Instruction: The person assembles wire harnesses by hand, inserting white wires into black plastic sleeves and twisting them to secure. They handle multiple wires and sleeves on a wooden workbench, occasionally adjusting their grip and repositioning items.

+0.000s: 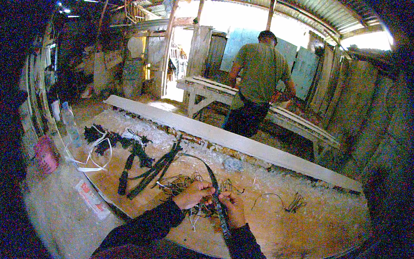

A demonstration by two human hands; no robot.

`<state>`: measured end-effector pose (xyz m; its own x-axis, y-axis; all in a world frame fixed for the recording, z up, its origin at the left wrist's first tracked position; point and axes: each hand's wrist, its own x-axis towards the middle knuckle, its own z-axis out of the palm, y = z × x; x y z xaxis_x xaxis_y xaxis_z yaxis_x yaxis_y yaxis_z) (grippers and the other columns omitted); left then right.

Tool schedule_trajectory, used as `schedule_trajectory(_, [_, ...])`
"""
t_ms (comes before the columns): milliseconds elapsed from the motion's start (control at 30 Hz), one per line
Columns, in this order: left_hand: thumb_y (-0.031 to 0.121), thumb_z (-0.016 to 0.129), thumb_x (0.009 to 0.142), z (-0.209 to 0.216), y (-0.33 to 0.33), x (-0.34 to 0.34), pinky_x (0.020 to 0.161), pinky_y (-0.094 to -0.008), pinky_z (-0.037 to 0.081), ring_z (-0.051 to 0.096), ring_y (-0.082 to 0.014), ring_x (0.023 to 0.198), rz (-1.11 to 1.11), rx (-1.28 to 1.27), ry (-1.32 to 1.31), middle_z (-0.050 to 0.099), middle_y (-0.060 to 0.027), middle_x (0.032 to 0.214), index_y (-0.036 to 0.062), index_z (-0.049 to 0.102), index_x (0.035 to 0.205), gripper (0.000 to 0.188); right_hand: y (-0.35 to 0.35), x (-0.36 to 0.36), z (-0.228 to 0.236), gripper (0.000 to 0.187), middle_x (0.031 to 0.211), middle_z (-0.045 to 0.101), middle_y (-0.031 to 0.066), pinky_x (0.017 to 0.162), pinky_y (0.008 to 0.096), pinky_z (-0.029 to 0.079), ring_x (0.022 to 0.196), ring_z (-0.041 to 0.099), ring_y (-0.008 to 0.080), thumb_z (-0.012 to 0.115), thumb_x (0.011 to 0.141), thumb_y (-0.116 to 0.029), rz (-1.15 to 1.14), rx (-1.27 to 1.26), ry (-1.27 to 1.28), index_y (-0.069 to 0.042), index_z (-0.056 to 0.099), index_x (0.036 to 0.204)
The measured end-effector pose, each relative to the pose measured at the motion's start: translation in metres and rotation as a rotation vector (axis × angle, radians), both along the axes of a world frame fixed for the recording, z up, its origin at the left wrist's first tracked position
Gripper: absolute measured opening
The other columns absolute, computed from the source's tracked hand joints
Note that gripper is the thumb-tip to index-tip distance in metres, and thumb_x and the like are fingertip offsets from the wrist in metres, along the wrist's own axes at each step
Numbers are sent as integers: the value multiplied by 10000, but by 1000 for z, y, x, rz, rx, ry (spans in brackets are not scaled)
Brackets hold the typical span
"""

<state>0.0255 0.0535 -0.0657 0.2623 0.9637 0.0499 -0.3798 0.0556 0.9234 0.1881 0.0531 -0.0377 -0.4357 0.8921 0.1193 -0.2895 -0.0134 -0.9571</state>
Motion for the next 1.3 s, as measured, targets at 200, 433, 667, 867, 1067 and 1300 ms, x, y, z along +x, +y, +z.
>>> schedule_trajectory(200, [245, 534, 852, 0, 0, -2, 536, -205, 460, 552, -85, 587, -63, 33, -1, 569, -6, 700, 49, 544, 846, 196, 2, 2, -3, 22, 730, 597, 26, 655, 248, 430, 664, 549, 116, 573, 786, -61, 15, -15, 34, -43, 571, 775])
schedule_trajectory(433, [175, 598, 808, 0, -3, 5, 568, -235, 469, 559, -117, 690, 12, 44, 8, 568, -19, 785, 37, 535, 905, 180, -5, -2, 5, 41, 738, 601, 56, 669, 292, 449, 685, 558, 158, 581, 780, -52, -49, 106, -93, -32, 583, 744])
schedule_trajectory(667, [122, 594, 798, -3, -3, 8, 603, -248, 489, 556, -114, 709, 15, 24, -29, 572, -35, 832, 25, 534, 937, 180, -16, -5, 16, 75, 712, 599, 15, 622, 222, 417, 649, 531, 91, 575, 805, -83, -11, -31, -10, -39, 587, 745])
schedule_trajectory(867, [121, 571, 809, -4, -2, 4, 602, -258, 502, 559, -107, 717, 39, 52, 19, 579, -29, 843, 19, 540, 954, 181, -11, -3, 10, 49, 741, 600, 16, 640, 242, 427, 668, 542, 102, 563, 795, -69, -42, -16, 1, -44, 581, 758])
schedule_trajectory(1067, [144, 564, 817, 2, -6, 3, 610, -250, 500, 575, -111, 753, 61, 22, 62, 596, -24, 873, 26, 556, 961, 187, -6, 0, 3, 43, 729, 603, 28, 651, 249, 438, 662, 553, 113, 555, 778, -76, -86, -30, 13, -48, 577, 753])
schedule_trajectory(1300, [177, 568, 823, 0, -2, 2, 612, -244, 495, 581, -109, 745, 33, -52, -6, 602, -13, 858, 45, 568, 938, 175, 4, 1, -5, 57, 725, 600, 56, 637, 270, 464, 651, 570, 157, 521, 773, -53, -42, -163, 155, -39, 568, 745])
